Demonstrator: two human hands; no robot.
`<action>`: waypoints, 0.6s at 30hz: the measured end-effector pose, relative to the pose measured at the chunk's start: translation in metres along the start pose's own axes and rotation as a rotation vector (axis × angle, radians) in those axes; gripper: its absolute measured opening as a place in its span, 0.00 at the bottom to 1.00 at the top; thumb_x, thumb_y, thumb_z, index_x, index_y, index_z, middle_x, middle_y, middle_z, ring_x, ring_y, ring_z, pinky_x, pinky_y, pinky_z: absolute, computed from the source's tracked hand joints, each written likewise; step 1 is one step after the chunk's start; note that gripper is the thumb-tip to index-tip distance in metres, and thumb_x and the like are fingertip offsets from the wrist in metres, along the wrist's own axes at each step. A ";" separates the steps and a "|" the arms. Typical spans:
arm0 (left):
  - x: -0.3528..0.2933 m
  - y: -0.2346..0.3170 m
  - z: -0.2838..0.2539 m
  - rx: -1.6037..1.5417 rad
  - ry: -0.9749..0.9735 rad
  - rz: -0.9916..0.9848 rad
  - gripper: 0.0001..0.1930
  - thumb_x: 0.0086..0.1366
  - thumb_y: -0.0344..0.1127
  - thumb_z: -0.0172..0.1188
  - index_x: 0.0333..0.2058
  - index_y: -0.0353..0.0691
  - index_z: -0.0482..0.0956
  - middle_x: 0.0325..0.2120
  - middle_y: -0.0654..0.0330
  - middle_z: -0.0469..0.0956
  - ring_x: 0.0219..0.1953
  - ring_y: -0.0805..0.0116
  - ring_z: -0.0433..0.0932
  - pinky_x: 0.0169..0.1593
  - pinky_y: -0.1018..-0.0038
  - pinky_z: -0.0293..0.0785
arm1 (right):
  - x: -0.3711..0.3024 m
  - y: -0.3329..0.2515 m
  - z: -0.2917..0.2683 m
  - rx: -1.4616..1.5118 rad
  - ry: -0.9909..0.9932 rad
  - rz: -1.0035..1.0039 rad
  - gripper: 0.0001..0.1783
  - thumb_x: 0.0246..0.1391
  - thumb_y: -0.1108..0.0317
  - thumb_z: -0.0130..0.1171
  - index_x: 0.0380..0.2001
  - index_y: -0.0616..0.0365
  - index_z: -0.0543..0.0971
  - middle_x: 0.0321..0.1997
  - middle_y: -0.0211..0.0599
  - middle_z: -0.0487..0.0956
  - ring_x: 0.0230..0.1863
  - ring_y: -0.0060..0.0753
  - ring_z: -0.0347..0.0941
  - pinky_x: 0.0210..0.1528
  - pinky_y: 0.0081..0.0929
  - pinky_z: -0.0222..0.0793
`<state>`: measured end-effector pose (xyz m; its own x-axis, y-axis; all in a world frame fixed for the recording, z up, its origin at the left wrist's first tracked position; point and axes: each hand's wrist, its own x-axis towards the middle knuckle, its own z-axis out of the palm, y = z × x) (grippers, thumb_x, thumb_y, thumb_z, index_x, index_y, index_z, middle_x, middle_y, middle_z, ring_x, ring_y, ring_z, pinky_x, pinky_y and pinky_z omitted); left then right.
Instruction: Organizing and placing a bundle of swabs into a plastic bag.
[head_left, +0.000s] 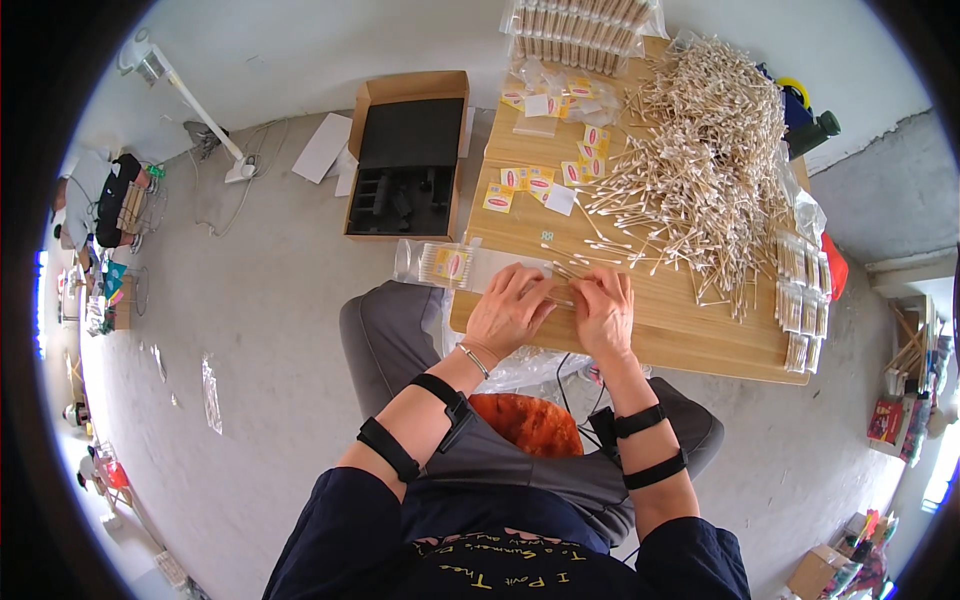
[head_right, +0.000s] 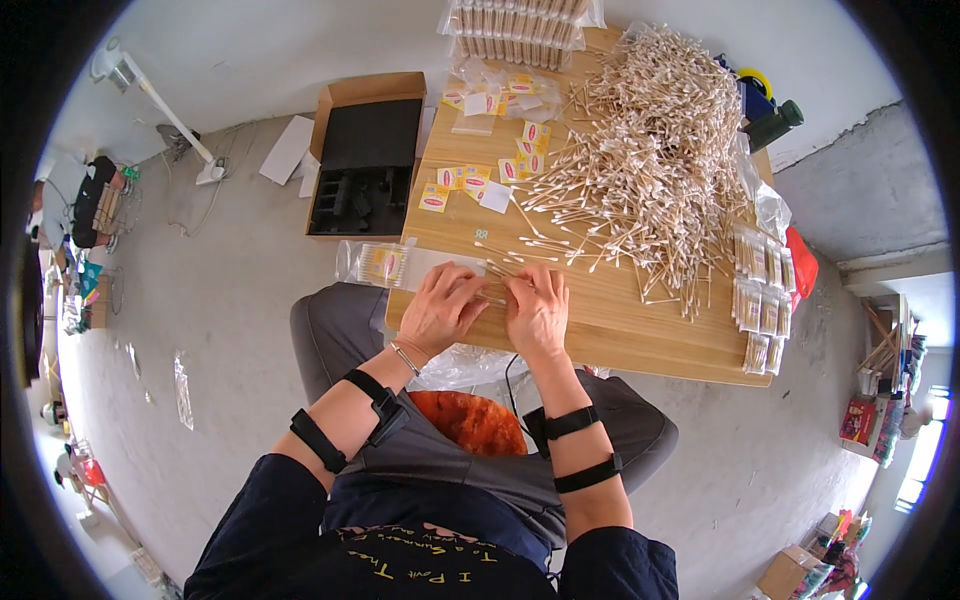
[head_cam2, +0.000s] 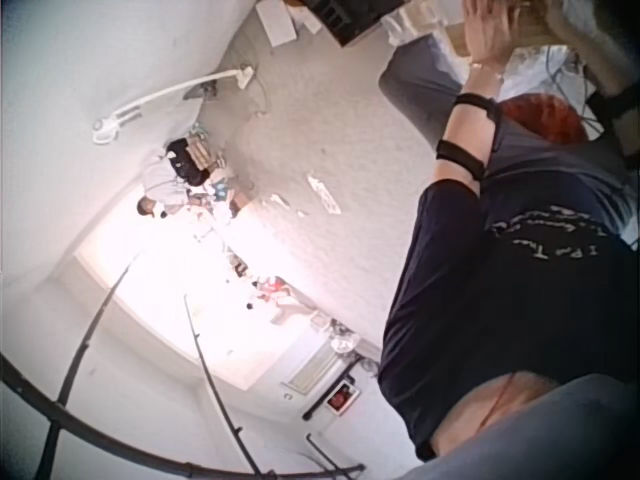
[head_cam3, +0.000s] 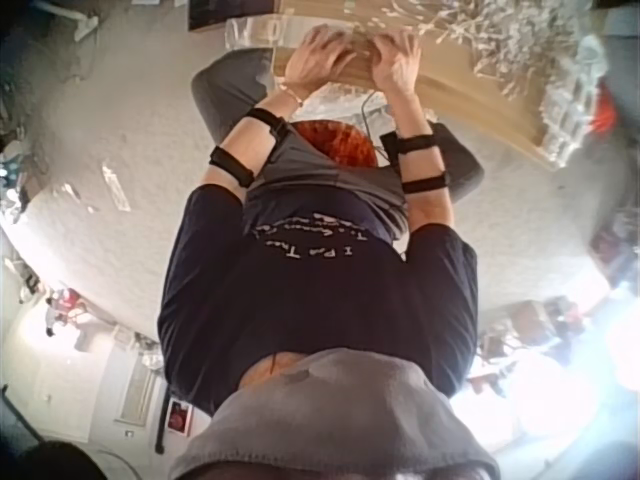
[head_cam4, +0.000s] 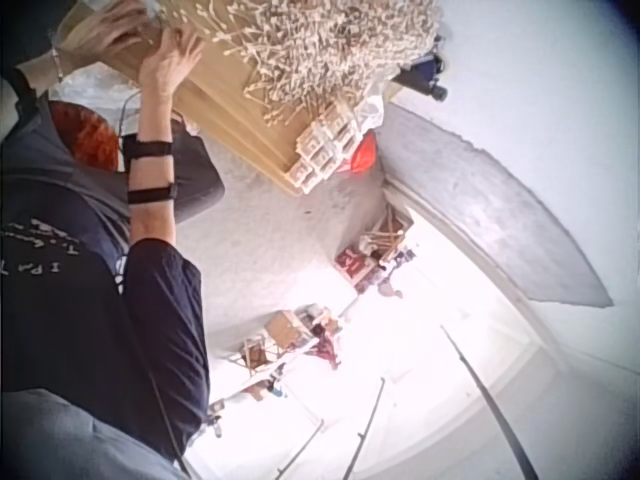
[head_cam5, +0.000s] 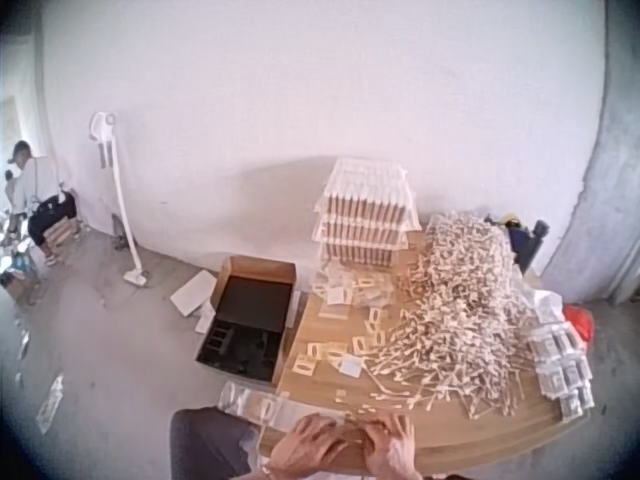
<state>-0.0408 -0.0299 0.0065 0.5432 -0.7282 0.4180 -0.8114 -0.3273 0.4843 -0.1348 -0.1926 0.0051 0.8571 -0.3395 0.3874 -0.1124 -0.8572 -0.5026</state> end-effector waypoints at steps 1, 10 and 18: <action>0.001 0.003 -0.001 -0.010 0.002 -0.016 0.18 0.62 0.36 0.65 0.51 0.45 0.78 0.47 0.59 0.75 0.56 0.52 0.71 0.63 0.59 0.68 | -0.001 -0.001 -0.002 -0.001 -0.006 -0.001 0.13 0.49 0.75 0.64 0.39 0.50 0.84 0.42 0.32 0.75 0.47 0.46 0.70 0.48 0.43 0.66; 0.003 0.000 -0.003 -0.004 -0.088 -0.008 0.23 0.63 0.37 0.63 0.57 0.44 0.74 0.58 0.56 0.72 0.63 0.56 0.67 0.69 0.59 0.62 | 0.019 0.015 0.000 -0.083 0.123 0.121 0.14 0.51 0.75 0.62 0.42 0.51 0.83 0.46 0.33 0.74 0.50 0.48 0.69 0.54 0.45 0.65; 0.006 0.002 -0.003 0.058 -0.046 -0.015 0.28 0.62 0.36 0.64 0.61 0.40 0.71 0.60 0.52 0.71 0.65 0.51 0.66 0.72 0.56 0.58 | 0.008 -0.009 0.016 -0.028 0.004 0.058 0.14 0.46 0.78 0.61 0.38 0.52 0.83 0.45 0.33 0.74 0.49 0.45 0.69 0.49 0.42 0.64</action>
<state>-0.0386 -0.0330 0.0129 0.5462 -0.7492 0.3747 -0.8151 -0.3720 0.4442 -0.1191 -0.1819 0.0003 0.8469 -0.3902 0.3613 -0.1757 -0.8465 -0.5026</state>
